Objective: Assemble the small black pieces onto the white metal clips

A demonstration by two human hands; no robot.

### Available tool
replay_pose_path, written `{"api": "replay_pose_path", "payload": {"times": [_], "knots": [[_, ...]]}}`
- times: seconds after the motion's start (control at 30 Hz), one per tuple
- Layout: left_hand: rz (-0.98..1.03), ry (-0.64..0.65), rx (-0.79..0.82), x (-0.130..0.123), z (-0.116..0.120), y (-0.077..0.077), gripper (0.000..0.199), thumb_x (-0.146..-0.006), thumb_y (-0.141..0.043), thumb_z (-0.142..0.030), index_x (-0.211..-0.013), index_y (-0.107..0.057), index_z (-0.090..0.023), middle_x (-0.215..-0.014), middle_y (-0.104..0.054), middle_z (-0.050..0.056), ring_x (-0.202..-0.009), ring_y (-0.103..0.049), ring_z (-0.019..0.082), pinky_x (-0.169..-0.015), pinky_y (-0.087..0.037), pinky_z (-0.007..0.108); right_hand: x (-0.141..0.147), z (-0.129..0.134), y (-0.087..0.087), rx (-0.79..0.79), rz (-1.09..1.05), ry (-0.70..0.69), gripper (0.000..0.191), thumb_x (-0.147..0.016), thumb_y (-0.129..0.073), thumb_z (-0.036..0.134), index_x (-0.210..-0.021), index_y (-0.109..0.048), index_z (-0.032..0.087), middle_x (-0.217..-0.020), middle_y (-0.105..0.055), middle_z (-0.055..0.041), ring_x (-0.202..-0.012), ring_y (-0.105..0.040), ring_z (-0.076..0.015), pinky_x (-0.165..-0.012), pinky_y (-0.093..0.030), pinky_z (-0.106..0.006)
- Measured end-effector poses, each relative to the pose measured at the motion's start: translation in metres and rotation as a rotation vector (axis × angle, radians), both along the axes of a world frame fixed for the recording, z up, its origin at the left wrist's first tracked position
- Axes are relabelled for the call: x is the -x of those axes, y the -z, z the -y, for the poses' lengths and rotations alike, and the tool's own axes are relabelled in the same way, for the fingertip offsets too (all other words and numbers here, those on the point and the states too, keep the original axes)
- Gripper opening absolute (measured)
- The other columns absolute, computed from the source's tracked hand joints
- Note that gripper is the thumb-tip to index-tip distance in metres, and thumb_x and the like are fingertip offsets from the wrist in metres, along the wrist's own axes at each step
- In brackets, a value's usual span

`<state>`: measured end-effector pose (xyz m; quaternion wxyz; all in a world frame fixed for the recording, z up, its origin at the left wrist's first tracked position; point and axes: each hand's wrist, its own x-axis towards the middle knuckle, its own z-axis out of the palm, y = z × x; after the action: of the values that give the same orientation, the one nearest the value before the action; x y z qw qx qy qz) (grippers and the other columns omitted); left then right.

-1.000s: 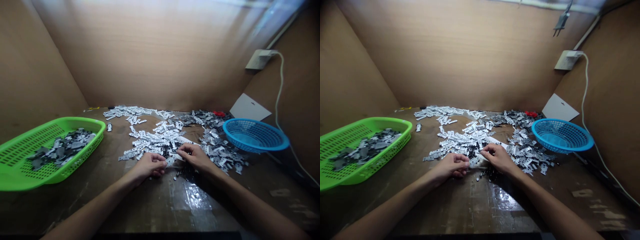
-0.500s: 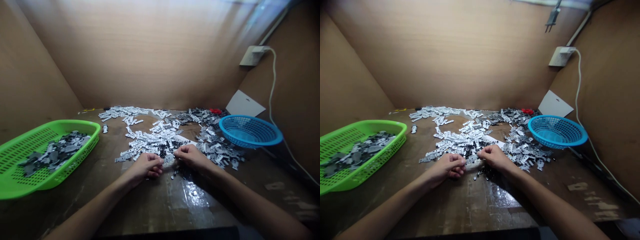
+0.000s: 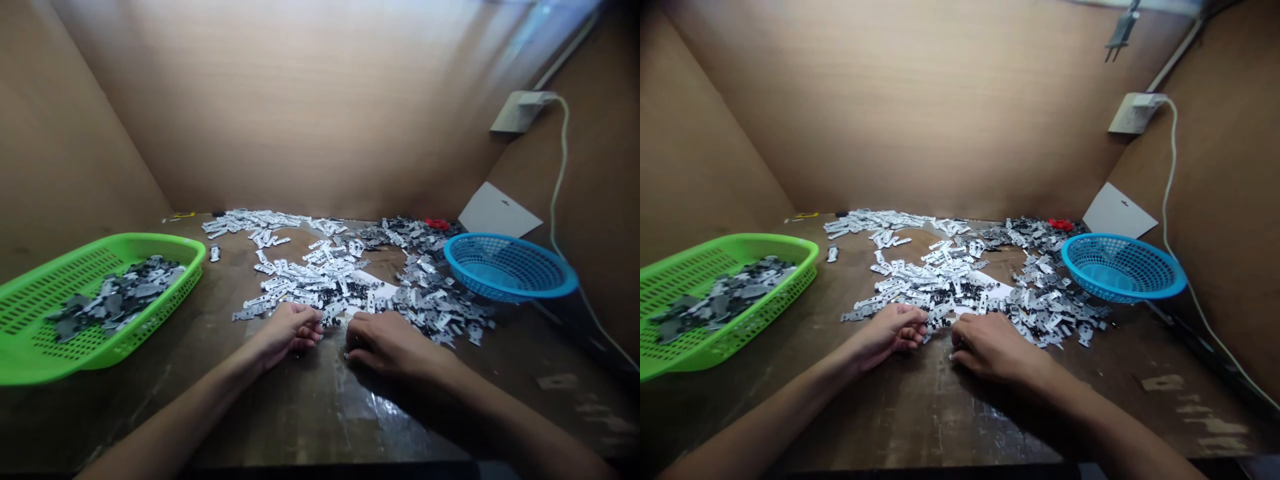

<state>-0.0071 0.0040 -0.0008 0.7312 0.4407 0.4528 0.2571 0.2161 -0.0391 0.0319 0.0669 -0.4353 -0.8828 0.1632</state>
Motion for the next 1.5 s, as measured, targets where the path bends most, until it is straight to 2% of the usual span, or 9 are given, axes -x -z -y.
{"api": "replay_pose_path", "payload": {"times": [0.1,0.2,0.37,0.5,0.63,0.77,1.0,1.27,1.5], "knots": [[-0.005,0.004,-0.002,0.000,0.000,0.000,0.023,-0.072,-0.063,-0.034,-0.077,-0.056,-0.012,-0.073,-0.063,0.006,-0.056,-0.057,0.008,-0.052,-0.045,0.018,0.000,-0.002,0.007,-0.023,0.038,-0.025,0.012,-0.084,-0.051,0.029,-0.088,-0.061,0.022,-0.089,-0.061,-0.0023,-0.073,-0.056,-0.0147,-0.061,-0.032,-0.024],[-0.020,0.026,-0.015,0.000,0.001,-0.001,0.024,-0.073,-0.062,-0.035,-0.077,-0.056,-0.012,-0.073,-0.063,0.006,-0.055,-0.056,0.008,-0.051,-0.045,0.018,-0.001,-0.003,0.005,-0.036,-0.003,-0.054,0.010,-0.083,-0.052,0.025,-0.085,-0.061,0.021,-0.086,-0.061,-0.0020,-0.071,-0.055,-0.0139,-0.061,-0.033,-0.024],[-0.085,0.040,-0.049,-0.004,0.005,-0.003,0.023,-0.071,-0.062,-0.034,-0.076,-0.057,-0.011,-0.070,-0.064,0.007,-0.053,-0.056,0.009,-0.051,-0.046,0.019,0.003,-0.001,-0.006,-0.034,-0.298,-0.084,0.013,-0.083,-0.052,0.015,-0.090,-0.061,0.020,-0.084,-0.059,-0.0013,-0.074,-0.054,-0.0121,-0.066,-0.038,-0.023],[-0.113,0.082,-0.052,-0.008,0.010,-0.004,0.022,-0.069,-0.062,-0.032,-0.074,-0.058,-0.011,-0.069,-0.064,0.007,-0.052,-0.056,0.008,-0.049,-0.046,0.019,0.010,-0.004,0.000,-0.136,-0.429,-0.002,0.015,-0.083,-0.053,0.013,-0.090,-0.064,0.020,-0.086,-0.057,-0.0030,-0.079,-0.053,-0.0135,-0.068,-0.040,-0.025],[-0.124,0.102,-0.050,-0.011,0.013,-0.003,0.021,-0.069,-0.060,-0.032,-0.073,-0.059,-0.012,-0.068,-0.065,0.007,-0.050,-0.056,0.009,-0.048,-0.046,0.019,0.017,-0.010,0.015,-0.214,-0.433,0.070,0.015,-0.082,-0.056,0.015,-0.090,-0.066,0.023,-0.085,-0.056,-0.0034,-0.082,-0.051,-0.0158,-0.071,-0.041,-0.028],[-0.112,0.091,-0.053,-0.011,0.014,-0.002,0.018,-0.069,-0.059,-0.029,-0.073,-0.060,-0.012,-0.067,-0.065,0.006,-0.050,-0.056,0.008,-0.049,-0.045,0.018,0.019,-0.012,0.022,-0.231,-0.420,0.060,0.017,-0.078,-0.061,0.015,-0.089,-0.067,0.026,-0.092,-0.055,-0.0031,-0.090,-0.049,-0.0175,-0.078,-0.041,-0.032],[-0.066,0.071,-0.023,-0.010,0.012,-0.003,0.019,-0.069,-0.061,-0.030,-0.073,-0.059,-0.012,-0.066,-0.064,0.005,-0.050,-0.056,0.008,-0.049,-0.045,0.019,0.017,-0.010,0.017,-0.267,-0.436,0.091,0.020,-0.074,-0.066,0.016,-0.090,-0.065,0.026,-0.112,-0.051,-0.0046,-0.110,-0.041,-0.0220,-0.091,-0.038,-0.039],[-0.044,0.061,-0.019,-0.009,0.012,-0.003,0.021,-0.068,-0.063,-0.032,-0.074,-0.060,-0.012,-0.065,-0.064,0.005,-0.051,-0.057,0.009,-0.049,-0.045,0.018,0.015,-0.011,0.013,-0.294,-0.441,0.110,0.017,-0.074,-0.065,0.018,-0.090,-0.065,0.025,-0.113,-0.051,-0.0062,-0.110,-0.043,-0.0236,-0.091,-0.039,-0.043],[-0.040,0.063,-0.011,-0.009,0.013,-0.003,0.023,-0.068,-0.063,-0.033,-0.076,-0.061,-0.011,-0.066,-0.064,0.005,-0.051,-0.056,0.008,-0.049,-0.045,0.018,0.017,-0.009,0.014,-0.301,-0.416,0.030,0.019,-0.071,-0.067,0.014,-0.087,-0.065,0.024,-0.115,-0.050,-0.0061,-0.110,-0.041,-0.0243,-0.090,-0.040,-0.042]]}}
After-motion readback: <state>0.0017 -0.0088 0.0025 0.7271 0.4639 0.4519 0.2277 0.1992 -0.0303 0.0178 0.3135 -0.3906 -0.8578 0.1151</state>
